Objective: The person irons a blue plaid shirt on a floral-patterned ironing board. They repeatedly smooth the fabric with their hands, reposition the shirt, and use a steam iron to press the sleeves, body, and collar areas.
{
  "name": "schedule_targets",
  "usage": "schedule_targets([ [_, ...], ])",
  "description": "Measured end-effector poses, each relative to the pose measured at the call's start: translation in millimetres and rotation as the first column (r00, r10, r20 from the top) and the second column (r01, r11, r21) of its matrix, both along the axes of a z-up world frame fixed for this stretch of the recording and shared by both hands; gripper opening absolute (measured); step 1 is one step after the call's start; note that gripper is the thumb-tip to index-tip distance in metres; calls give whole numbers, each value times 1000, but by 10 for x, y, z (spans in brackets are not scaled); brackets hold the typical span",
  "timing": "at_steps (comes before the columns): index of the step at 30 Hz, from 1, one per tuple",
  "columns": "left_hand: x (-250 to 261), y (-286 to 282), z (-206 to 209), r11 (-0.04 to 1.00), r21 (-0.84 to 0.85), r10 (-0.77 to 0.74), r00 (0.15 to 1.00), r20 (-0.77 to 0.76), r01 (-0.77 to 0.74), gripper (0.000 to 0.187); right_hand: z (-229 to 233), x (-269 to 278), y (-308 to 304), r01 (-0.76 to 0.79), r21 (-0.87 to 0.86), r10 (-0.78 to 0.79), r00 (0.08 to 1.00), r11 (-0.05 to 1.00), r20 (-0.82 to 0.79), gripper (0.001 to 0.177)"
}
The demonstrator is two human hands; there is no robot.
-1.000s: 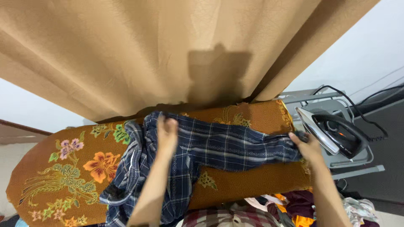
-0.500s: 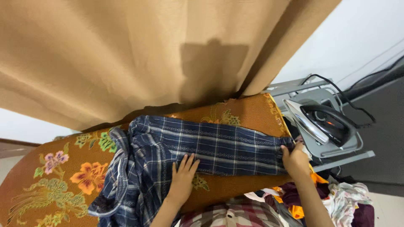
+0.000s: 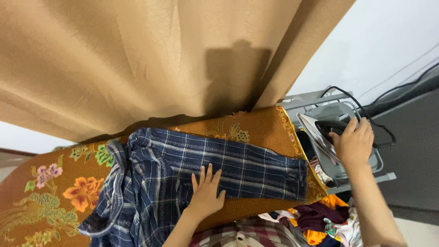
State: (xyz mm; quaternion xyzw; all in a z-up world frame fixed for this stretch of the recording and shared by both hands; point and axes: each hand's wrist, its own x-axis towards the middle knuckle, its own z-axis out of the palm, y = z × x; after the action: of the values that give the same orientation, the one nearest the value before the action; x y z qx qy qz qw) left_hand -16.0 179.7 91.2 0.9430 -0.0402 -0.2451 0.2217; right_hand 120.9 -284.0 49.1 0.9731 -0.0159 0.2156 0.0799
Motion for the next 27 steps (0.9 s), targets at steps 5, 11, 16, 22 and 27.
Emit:
schedule_targets([
  [5, -54, 102, -217, 949, -112, 312, 933, 180, -295, 47, 70, 395, -262, 126, 92, -64, 864, 988, -499, 66],
  [11, 203, 942, -397, 885, -94, 442, 762, 473, -455, 34, 786, 255, 294, 72, 66, -20, 810, 995, -586, 78],
  [16, 841, 1724, -524, 831, -69, 441, 580, 685, -551, 53, 1030, -186, 1279, -283, 76, 281, 816, 956, -506, 71],
  [22, 1237, 2555, -662, 723, 91, 540, 643, 543, -685, 78, 642, -674, 2797, -555, 206, 592, 751, 806, -292, 67],
  [27, 1383, 2887, -925, 739, 281, 516, 783, 346, -612, 27, 446, -407, 3815, -434, 355, 555, 724, 828, -409, 71],
])
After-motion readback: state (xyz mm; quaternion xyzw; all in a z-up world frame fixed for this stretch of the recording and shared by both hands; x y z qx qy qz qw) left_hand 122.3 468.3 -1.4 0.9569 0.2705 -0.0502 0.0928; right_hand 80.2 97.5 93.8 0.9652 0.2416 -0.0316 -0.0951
